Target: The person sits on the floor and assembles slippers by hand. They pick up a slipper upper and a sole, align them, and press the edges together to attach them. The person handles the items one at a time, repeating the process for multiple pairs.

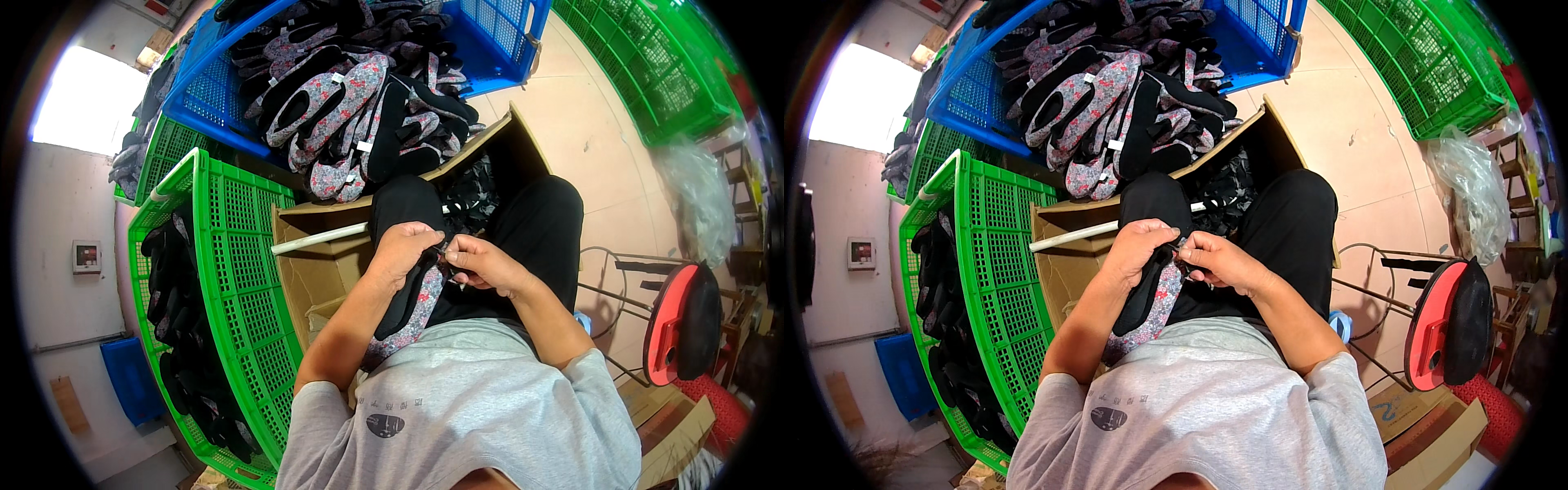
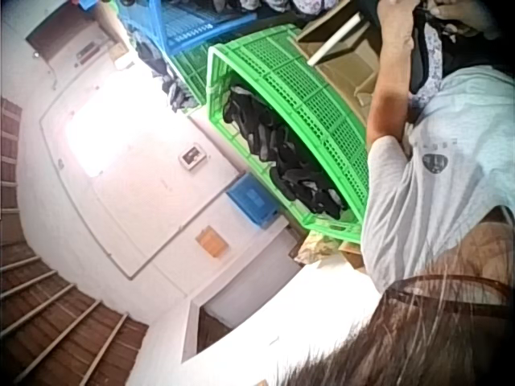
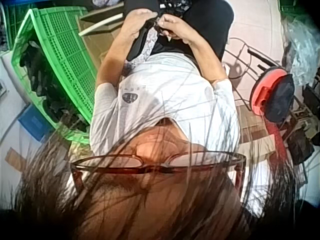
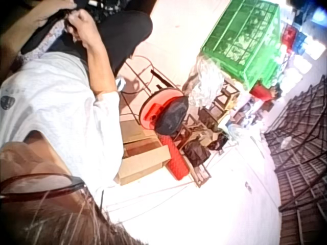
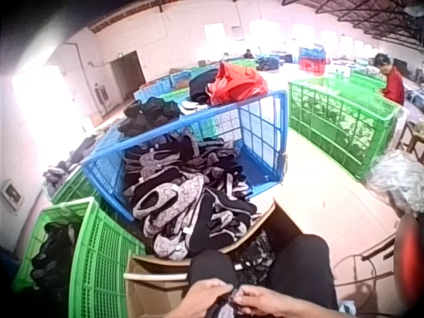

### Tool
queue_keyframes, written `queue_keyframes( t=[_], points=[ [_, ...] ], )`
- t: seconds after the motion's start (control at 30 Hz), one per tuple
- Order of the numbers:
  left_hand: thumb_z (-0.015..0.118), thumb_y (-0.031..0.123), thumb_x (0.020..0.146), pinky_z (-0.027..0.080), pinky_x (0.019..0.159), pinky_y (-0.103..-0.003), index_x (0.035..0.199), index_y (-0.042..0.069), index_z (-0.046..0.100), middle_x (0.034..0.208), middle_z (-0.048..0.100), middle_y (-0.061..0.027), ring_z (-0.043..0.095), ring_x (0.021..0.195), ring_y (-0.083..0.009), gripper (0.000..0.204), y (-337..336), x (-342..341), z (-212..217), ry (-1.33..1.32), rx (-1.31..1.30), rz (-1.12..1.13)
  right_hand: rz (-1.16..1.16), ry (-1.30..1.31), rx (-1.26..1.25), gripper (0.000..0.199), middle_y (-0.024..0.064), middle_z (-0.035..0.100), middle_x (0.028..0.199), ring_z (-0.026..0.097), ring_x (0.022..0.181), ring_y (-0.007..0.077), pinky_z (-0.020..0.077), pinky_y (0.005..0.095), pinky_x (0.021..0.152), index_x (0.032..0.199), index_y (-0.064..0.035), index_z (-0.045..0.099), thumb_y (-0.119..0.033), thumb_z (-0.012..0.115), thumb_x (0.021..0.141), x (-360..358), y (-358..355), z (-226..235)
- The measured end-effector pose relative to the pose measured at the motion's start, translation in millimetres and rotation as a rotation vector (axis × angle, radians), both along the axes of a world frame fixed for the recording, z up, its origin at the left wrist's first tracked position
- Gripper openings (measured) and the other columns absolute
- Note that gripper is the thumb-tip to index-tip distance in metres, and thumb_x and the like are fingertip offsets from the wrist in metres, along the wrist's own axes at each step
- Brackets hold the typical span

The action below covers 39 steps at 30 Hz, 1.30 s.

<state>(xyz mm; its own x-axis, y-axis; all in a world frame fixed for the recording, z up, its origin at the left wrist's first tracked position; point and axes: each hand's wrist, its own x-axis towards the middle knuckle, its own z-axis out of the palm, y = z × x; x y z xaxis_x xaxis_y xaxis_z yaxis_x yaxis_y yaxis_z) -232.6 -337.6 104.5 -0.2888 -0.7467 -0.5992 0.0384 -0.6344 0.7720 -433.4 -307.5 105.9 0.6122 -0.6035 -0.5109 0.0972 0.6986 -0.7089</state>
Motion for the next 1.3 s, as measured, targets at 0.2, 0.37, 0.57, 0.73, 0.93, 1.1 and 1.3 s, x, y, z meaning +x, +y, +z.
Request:
queue_keyframes(
  t=[0.2,0.37,0.57,0.73,0.93,1.1,1.3],
  points=[
    [0.067,0.011,0.091,0.045,0.066,-0.023,0.081,0.003,0.068,0.077,0.065,-0.0007,0.057,0.071,-0.0073,0.012,-4.1,-0.3,0.3,0.008,0.001,0.027,-0.045,0.029,0.006,0.017,0.0007,0.054,0.067,0.032,0.045,0.0001,0.0215,0.0151,0.039,0.099,-0.0100,0.055,-0.027,0.055,0.102,0.8,2.7,-7.9],
    [0.062,0.009,0.095,0.049,0.081,-0.025,0.113,-0.005,0.064,0.095,0.069,-0.0077,0.063,0.088,-0.0126,0.023,-17.5,-0.3,8.3,-0.132,-0.223,-0.077,-0.175,-0.085,-0.026,0.018,0.0027,0.053,0.067,0.032,0.044,0.0024,0.0212,0.0170,0.039,0.105,-0.0090,0.056,-0.027,0.055,0.102,-4.9,15.9,-8.5],
    [0.056,0.005,0.098,0.045,0.102,-0.030,0.148,-0.008,0.034,0.133,0.059,-0.0190,0.059,0.119,-0.0206,0.056,-18.0,7.4,25.6,-0.190,-0.405,-0.145,-0.323,-0.302,-0.035,0.019,0.0026,0.053,0.069,0.033,0.045,0.0033,0.0209,0.0182,0.040,0.107,-0.0102,0.053,-0.029,0.054,0.103,-6.8,35.9,-32.2],
    [0.050,-0.013,0.074,0.044,0.104,-0.034,0.124,0.003,0.064,0.126,0.065,-0.0111,0.060,0.118,-0.0219,0.054,-4.1,28.0,50.9,-0.210,-0.671,-0.557,-0.324,-0.350,-0.019,0.020,0.0013,0.050,0.068,0.032,0.046,0.0036,0.0217,0.0187,0.040,0.107,-0.0104,0.053,-0.030,0.053,0.104,-2.3,41.2,-36.9],
    [0.052,-0.011,0.072,0.047,0.099,-0.038,0.100,0.003,0.070,0.114,0.069,-0.0110,0.061,0.113,-0.0296,0.036,5.6,27.8,26.4,-0.393,-1.002,-0.638,-0.302,-0.396,-0.025,0.020,0.0031,0.053,0.074,0.036,0.049,0.0046,0.0257,0.0191,0.041,0.109,-0.0111,0.050,-0.030,0.052,0.104,5.0,43.0,-42.4],
    [0.052,-0.010,0.073,0.047,0.098,-0.036,0.092,0.002,0.065,0.109,0.069,-0.0109,0.062,0.109,-0.0274,0.026,8.4,27.2,24.5,-0.428,-1.020,-0.570,-0.362,-0.411,-0.108,0.025,0.0061,0.059,0.087,0.045,0.057,0.0068,0.0356,0.0198,0.048,0.116,-0.0105,0.047,-0.031,0.052,0.104,10.8,44.7,-42.7],
    [0.047,-0.010,0.078,0.047,0.095,-0.030,0.099,0.000,0.060,0.103,0.066,-0.0094,0.062,0.102,-0.0184,0.026,30.6,18.3,-14.6,-0.125,-0.637,-0.015,-0.322,-0.208,-0.334,0.027,0.0060,0.060,0.094,0.052,0.069,0.0061,0.0435,0.0209,0.058,0.121,-0.0078,0.044,-0.021,0.057,0.102,25.4,48.6,-32.9]
  ],
)
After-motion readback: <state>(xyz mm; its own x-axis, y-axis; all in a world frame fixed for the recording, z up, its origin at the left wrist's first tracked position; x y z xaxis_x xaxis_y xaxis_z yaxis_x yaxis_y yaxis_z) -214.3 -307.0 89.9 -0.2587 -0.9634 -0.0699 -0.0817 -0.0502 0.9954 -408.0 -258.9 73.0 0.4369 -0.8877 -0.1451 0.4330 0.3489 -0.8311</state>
